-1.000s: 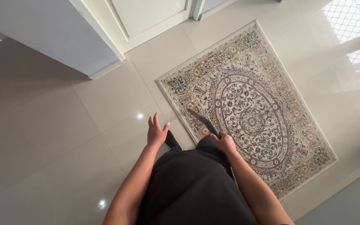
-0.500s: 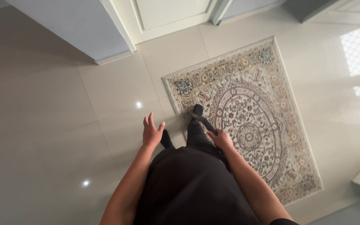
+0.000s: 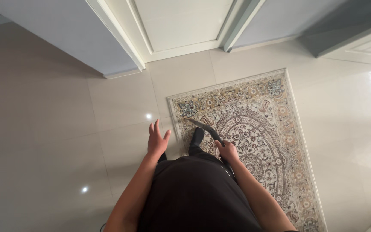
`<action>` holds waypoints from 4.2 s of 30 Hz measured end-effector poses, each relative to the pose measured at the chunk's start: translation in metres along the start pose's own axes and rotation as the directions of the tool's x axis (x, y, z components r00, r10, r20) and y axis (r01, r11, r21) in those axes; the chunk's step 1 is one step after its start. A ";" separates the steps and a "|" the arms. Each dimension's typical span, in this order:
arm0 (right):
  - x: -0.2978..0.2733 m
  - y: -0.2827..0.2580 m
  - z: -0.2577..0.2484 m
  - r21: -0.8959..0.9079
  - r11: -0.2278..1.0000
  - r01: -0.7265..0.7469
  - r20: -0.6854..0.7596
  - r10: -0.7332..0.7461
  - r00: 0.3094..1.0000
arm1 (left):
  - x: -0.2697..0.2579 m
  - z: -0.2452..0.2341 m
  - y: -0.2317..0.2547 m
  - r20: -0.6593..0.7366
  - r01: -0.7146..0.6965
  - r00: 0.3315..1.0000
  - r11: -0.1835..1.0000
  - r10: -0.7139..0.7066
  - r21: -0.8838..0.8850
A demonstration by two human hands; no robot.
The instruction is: The person vacuums a patterned area rug using a handheld vacuum cleaner with a hose attachment. They move the nozzle back and forth across the rug's surface, covering the central and edge areas systematically.
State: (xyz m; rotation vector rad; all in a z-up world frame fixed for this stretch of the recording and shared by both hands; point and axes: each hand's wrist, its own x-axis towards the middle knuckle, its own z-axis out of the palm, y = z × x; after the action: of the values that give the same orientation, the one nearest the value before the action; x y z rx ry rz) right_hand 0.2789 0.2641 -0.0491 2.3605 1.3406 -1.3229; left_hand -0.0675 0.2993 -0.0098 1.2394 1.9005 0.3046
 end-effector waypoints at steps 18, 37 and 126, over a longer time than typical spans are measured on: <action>0.031 0.036 -0.028 0.254 0.967 -0.012 -0.030 0.021 0.999 | 0.017 0.019 0.020 -0.076 -0.088 0.992 0.988 0.098 0.130; 0.003 0.064 -0.016 0.336 0.932 -0.133 -0.030 0.152 0.988 | 0.058 0.016 0.035 0.031 -0.139 0.990 0.974 0.136 0.179; -0.297 0.100 0.258 0.824 0.329 -0.461 0.101 0.715 0.691 | -0.019 0.116 -0.066 0.531 -0.699 0.633 0.710 0.563 0.080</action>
State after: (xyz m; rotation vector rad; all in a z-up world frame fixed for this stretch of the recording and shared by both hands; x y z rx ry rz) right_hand 0.1244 -0.1099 -0.0166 3.1854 -0.4271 -1.5124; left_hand -0.0206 0.2250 -0.1116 1.9743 1.0375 0.0717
